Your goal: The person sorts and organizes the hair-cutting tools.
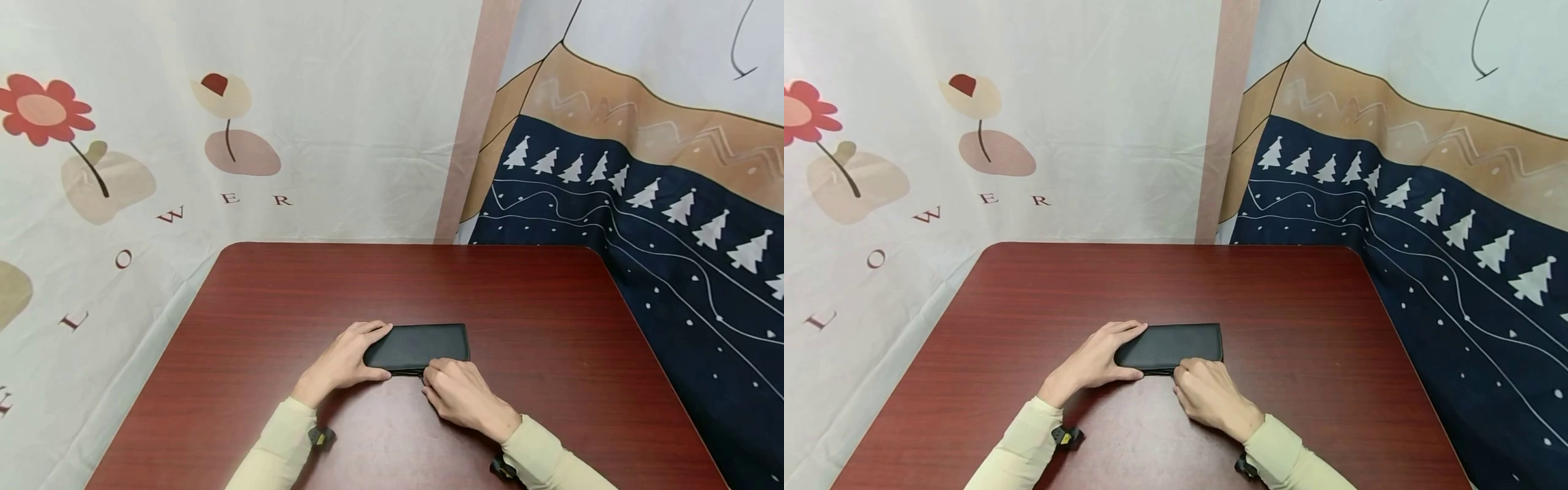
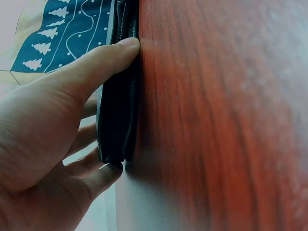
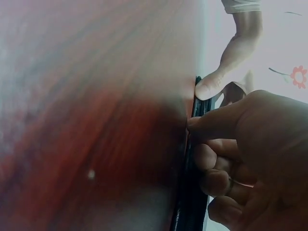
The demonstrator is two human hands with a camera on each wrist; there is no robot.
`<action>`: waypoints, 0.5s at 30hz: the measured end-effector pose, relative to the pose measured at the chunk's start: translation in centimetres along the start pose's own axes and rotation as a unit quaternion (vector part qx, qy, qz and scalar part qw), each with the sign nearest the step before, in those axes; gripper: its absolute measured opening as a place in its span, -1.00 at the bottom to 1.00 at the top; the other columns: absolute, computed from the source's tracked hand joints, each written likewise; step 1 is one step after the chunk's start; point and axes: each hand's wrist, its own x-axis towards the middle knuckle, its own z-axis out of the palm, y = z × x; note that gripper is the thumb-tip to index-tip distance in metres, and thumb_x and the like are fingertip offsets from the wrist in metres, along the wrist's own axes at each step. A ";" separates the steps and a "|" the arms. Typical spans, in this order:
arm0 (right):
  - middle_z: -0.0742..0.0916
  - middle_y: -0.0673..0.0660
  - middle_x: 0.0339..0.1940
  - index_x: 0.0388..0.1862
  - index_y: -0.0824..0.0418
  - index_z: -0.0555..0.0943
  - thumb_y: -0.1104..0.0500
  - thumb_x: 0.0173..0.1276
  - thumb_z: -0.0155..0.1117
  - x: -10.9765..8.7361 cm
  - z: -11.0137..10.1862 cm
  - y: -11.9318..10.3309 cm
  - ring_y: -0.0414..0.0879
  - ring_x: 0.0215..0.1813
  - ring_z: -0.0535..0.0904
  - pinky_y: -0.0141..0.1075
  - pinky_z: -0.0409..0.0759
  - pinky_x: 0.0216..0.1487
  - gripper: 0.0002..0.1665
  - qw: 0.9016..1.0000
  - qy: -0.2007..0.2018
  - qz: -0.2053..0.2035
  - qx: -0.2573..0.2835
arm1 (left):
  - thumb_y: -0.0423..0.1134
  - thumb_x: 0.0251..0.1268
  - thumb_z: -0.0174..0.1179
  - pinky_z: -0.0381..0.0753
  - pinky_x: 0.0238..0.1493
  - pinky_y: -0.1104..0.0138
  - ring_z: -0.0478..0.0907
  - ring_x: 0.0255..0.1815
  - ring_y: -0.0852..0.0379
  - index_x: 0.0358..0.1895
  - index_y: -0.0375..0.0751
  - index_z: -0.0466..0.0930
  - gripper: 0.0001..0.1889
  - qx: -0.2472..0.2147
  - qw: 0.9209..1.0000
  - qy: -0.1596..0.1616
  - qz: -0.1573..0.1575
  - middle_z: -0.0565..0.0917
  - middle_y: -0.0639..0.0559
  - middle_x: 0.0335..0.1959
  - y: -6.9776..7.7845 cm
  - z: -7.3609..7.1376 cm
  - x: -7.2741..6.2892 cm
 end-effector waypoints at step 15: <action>0.73 -0.11 -0.29 -0.21 0.04 0.76 0.10 0.41 0.67 0.2 -0.9 1.5 -0.34 -0.23 0.49 -0.47 0.55 -0.22 -0.82 0.989 0.009 -0.036 0.144 | 0.01 0.19 0.73 0.64 0.55 -0.21 0.56 0.59 -0.28 0.65 -0.22 0.53 -0.03 0.002 1.000 0.004 0.002 0.63 -0.19 0.59 -0.3 0.2 0.1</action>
